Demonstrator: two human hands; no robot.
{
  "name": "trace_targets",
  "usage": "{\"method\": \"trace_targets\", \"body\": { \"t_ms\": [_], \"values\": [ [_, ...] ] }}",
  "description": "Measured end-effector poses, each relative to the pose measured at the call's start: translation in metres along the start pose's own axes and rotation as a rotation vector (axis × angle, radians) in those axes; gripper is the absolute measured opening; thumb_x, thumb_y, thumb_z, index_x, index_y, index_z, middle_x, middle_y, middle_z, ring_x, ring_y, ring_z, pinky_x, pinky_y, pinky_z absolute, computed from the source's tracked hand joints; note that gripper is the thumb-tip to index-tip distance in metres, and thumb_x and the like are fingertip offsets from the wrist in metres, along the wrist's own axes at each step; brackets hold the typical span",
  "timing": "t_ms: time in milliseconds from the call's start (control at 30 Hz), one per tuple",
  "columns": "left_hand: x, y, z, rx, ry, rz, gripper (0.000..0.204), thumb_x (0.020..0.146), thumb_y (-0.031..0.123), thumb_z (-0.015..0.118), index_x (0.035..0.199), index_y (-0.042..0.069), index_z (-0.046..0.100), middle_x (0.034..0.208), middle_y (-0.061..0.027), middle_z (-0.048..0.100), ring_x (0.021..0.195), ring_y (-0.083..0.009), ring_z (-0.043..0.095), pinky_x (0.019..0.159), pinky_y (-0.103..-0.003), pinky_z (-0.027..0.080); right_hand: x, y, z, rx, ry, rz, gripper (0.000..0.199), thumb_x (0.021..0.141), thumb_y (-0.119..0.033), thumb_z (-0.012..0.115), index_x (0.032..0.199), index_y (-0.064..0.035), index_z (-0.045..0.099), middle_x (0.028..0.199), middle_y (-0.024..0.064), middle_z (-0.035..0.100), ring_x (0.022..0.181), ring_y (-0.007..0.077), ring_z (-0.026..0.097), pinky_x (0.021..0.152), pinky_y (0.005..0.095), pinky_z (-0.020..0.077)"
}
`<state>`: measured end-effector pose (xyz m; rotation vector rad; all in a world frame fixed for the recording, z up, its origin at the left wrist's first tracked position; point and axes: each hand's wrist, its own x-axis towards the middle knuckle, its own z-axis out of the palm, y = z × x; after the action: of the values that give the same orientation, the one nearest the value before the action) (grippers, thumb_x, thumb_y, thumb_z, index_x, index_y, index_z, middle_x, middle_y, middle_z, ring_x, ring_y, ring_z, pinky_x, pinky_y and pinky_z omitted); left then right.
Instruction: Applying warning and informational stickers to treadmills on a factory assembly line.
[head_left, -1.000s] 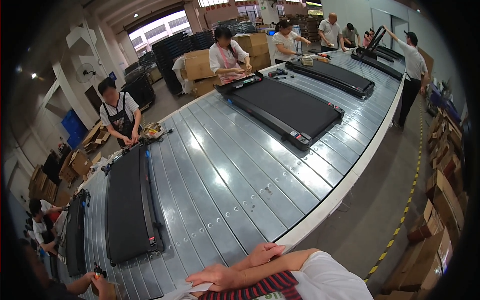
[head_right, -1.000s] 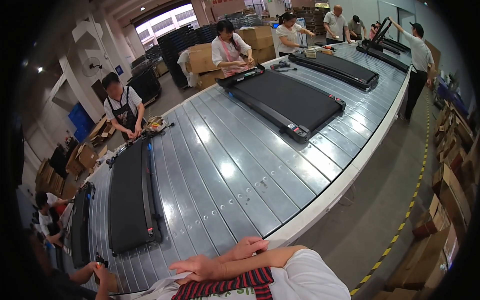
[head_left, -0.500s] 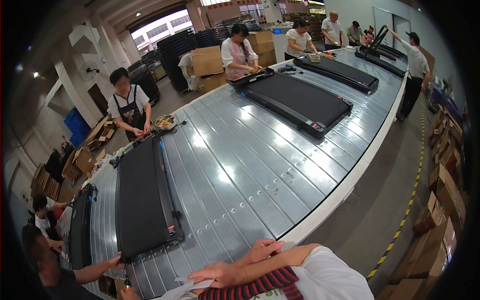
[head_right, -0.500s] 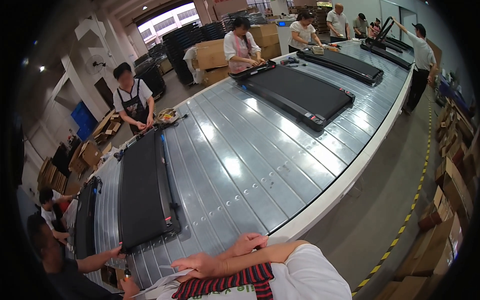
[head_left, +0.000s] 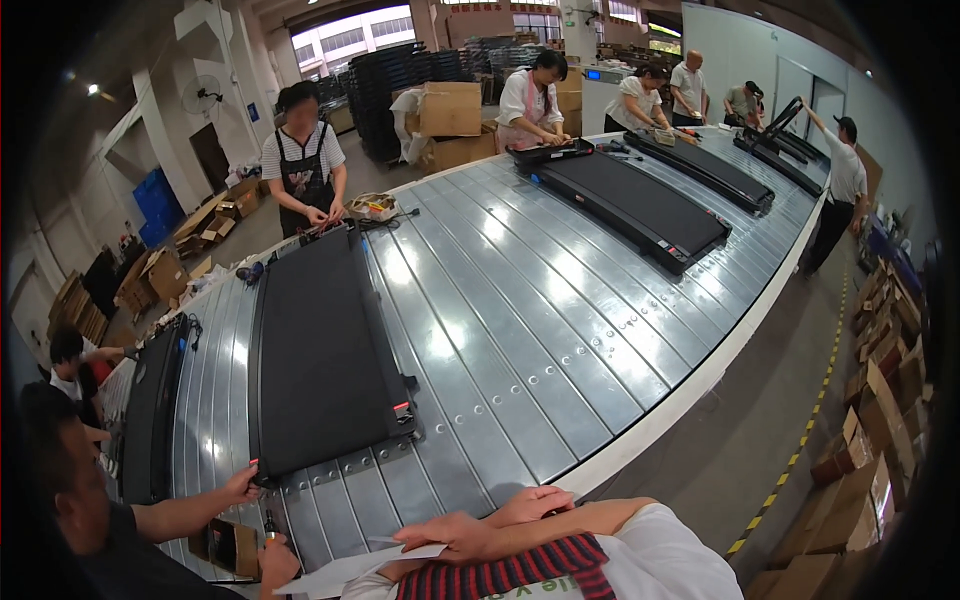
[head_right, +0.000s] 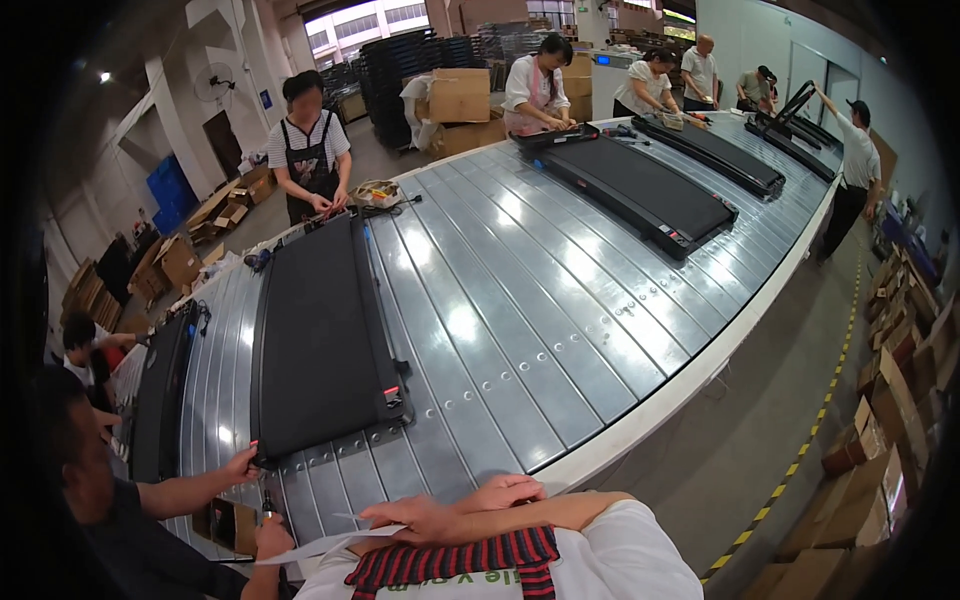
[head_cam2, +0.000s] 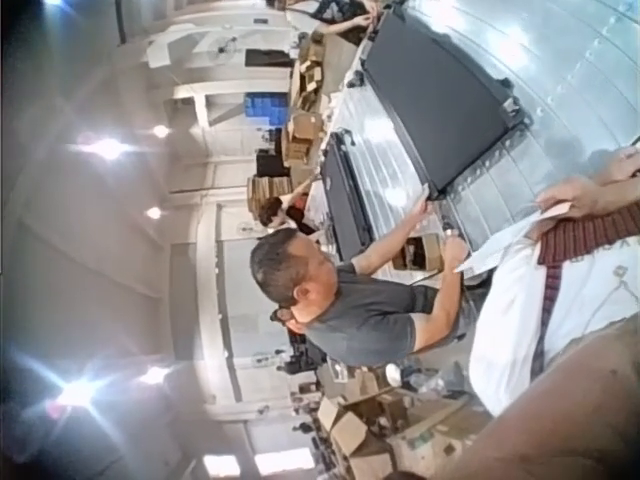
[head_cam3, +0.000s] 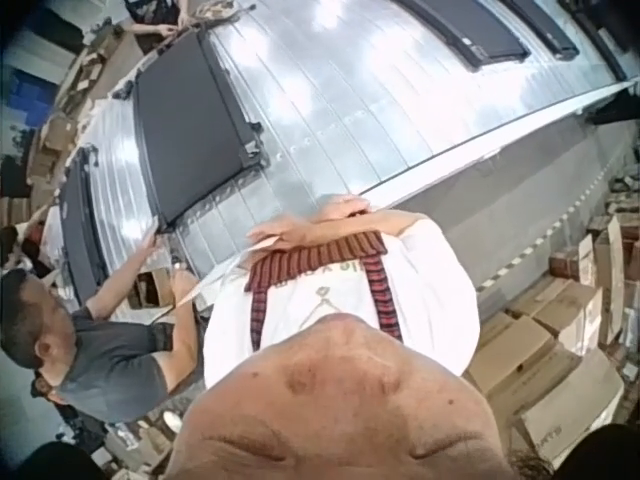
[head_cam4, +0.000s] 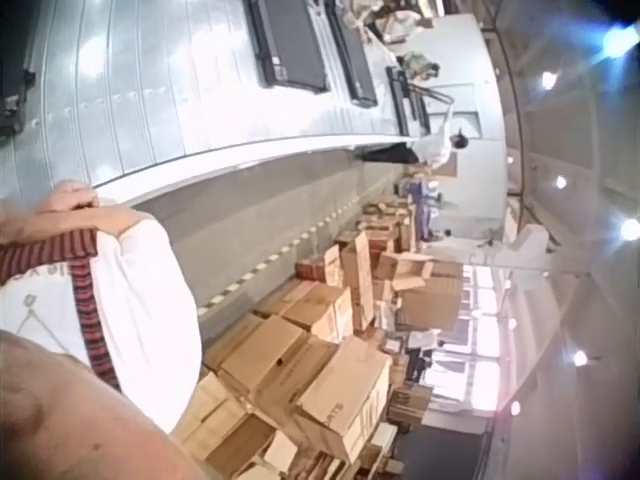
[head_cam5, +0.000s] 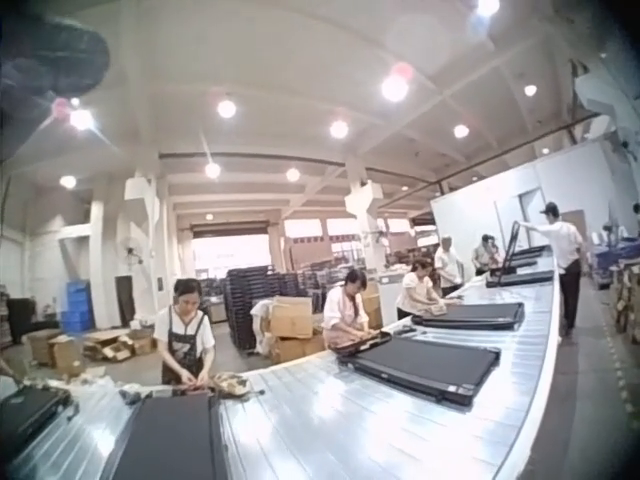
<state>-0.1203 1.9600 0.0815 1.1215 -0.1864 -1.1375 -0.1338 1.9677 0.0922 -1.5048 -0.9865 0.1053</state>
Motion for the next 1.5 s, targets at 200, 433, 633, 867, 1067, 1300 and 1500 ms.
{"method": "trace_targets", "body": {
  "t_ms": [200,433,633,867,1067,1300,1500],
  "values": [
    [-0.009,-0.011,-0.028,0.048,-0.059,-0.119,0.027,0.083,0.032,0.058,0.075,0.005,0.059,0.067,0.0018,0.053,0.06,-0.005,0.046,0.054,-0.02,0.037,0.013,-0.01,0.007,-0.073,0.006,0.092,0.043,0.075,-0.005,0.059,0.117,-0.0078,0.048,0.096,0.0093,0.062,0.088,0.0249,0.06,0.076,0.0299,0.047],
    [-0.031,0.021,-0.004,-0.146,-0.119,-0.007,0.034,0.089,0.032,0.045,0.092,0.0,0.055,0.087,-0.0092,0.059,0.09,-0.0152,0.054,0.083,-0.026,0.041,0.023,-0.007,0.004,-0.147,-0.079,0.017,0.051,0.071,0.002,0.055,0.119,-0.0108,0.043,0.098,0.0106,0.06,0.088,0.0271,0.059,0.074,0.0341,0.0467],
    [-0.029,0.031,-0.018,-0.328,-0.309,-0.035,0.033,0.09,0.029,0.042,0.1,-0.001,0.053,0.098,-0.0124,0.058,0.105,-0.0207,0.048,0.092,-0.032,0.037,0.024,0.002,-0.01,-0.05,-0.009,-0.058,0.05,0.071,-0.001,0.054,0.118,-0.012,0.044,0.094,0.0102,0.061,0.084,0.0287,0.059,0.072,0.0355,0.0471],
    [0.004,-0.006,-0.064,-0.71,-0.612,0.127,0.038,0.092,0.028,0.036,0.114,-0.001,0.047,0.109,-0.0147,0.055,0.111,-0.0261,0.046,0.098,-0.037,0.033,0.028,-0.004,-0.046,-0.183,0.093,-0.063,0.037,0.076,-0.006,0.058,0.113,-0.006,0.052,0.09,0.0096,0.063,0.085,0.0249,0.061,0.072,0.0314,0.0474],
    [-0.017,-0.007,-0.067,0.194,0.076,0.057,0.028,0.077,0.015,0.057,0.1,0.001,0.053,0.086,-0.0047,0.052,0.082,-0.0131,0.046,0.071,-0.025,0.035,0.033,-0.017,-0.093,-0.476,0.29,-0.074,0.045,0.068,-0.007,0.063,0.111,-0.0089,0.052,0.091,0.0053,0.063,0.07,0.0274,0.058,0.061,0.0328,0.0461],
    [-0.068,-0.019,-0.079,0.39,0.435,0.201,0.021,0.07,0.009,0.067,0.089,0.005,0.059,0.067,0.0052,0.046,0.058,-0.0053,0.039,0.053,-0.018,0.032,0.036,-0.011,-0.097,-0.787,0.354,-0.047,0.058,0.057,0.001,0.064,0.113,-0.0097,0.05,0.087,0.0045,0.064,0.07,0.0266,0.057,0.059,0.0345,0.0453],
    [-0.133,-0.013,-0.116,0.419,0.696,0.362,0.034,0.065,0.013,0.073,0.095,0.004,0.058,0.069,0.0032,0.048,0.06,-0.0055,0.041,0.056,-0.019,0.036,0.036,-0.016,-0.099,-0.985,0.32,-0.011,0.059,0.059,0.001,0.059,0.116,-0.009,0.047,0.078,0.0047,0.063,0.062,0.0248,0.057,0.058,0.0355,0.0434]
  ]
}}
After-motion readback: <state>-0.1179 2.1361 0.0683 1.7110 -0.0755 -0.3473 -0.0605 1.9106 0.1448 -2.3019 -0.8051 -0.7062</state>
